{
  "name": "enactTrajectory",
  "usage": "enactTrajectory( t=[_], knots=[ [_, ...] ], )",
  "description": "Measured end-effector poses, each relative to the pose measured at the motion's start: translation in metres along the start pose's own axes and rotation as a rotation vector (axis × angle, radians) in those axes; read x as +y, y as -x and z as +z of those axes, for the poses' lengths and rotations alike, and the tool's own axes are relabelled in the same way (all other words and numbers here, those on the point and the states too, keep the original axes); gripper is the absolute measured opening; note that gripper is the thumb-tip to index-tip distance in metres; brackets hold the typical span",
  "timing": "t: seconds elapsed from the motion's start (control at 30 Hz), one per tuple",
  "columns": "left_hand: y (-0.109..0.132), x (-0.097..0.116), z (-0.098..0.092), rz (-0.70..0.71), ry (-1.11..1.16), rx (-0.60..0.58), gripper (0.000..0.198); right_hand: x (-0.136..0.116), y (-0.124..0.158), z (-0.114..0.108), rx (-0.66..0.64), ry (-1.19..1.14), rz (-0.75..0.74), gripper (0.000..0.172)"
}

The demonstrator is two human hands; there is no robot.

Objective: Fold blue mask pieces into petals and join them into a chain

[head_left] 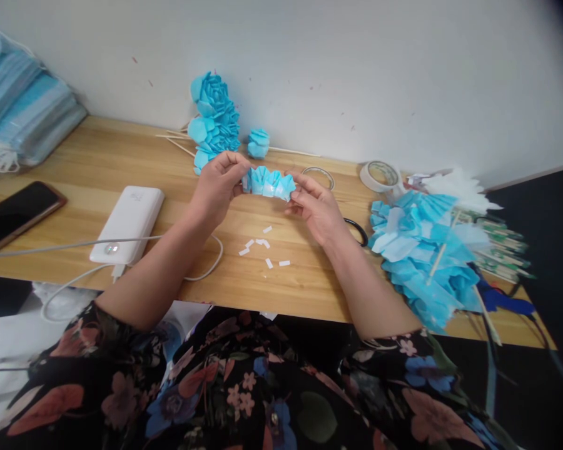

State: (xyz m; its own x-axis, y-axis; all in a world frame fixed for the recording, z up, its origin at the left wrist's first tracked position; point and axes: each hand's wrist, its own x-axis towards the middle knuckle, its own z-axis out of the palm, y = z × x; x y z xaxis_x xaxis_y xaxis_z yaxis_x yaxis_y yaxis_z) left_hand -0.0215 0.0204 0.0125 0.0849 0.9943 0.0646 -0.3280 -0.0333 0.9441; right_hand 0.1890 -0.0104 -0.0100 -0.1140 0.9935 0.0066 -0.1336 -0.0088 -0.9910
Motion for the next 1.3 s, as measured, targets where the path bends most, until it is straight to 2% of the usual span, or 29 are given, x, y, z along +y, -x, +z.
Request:
enactTrajectory(
  t=[0.3, 0.63, 0.73, 0.97, 1.17, 1.3],
  knots=[
    [0.0, -0.001, 0.0, -0.012, -0.019, 0.002, 0.018, 0.001, 0.001, -0.001, 0.006, 0.191, -0.122, 0.037],
    [0.001, -0.001, 0.0, -0.068, 0.011, 0.012, 0.018, -0.002, 0.002, 0.001, -0.018, 0.126, -0.124, 0.051],
    [0.001, -0.001, 0.0, -0.07, 0.024, 0.007, 0.02, -0.003, 0.002, 0.002, -0.003, 0.089, -0.126, 0.045],
    [0.0, -0.001, 0.002, -0.098, -0.008, -0.012, 0.021, -0.005, 0.003, 0.004, 0.032, 0.148, -0.114, 0.014],
    [0.0, -0.004, 0.001, -0.104, -0.011, -0.015, 0.02, -0.008, 0.005, 0.005, 0.063, 0.135, -0.072, 0.022],
    [-0.003, -0.008, 0.002, -0.167, 0.014, -0.019, 0.038, -0.013, 0.008, 0.007, 0.076, 0.06, -0.094, 0.028]
  ],
)
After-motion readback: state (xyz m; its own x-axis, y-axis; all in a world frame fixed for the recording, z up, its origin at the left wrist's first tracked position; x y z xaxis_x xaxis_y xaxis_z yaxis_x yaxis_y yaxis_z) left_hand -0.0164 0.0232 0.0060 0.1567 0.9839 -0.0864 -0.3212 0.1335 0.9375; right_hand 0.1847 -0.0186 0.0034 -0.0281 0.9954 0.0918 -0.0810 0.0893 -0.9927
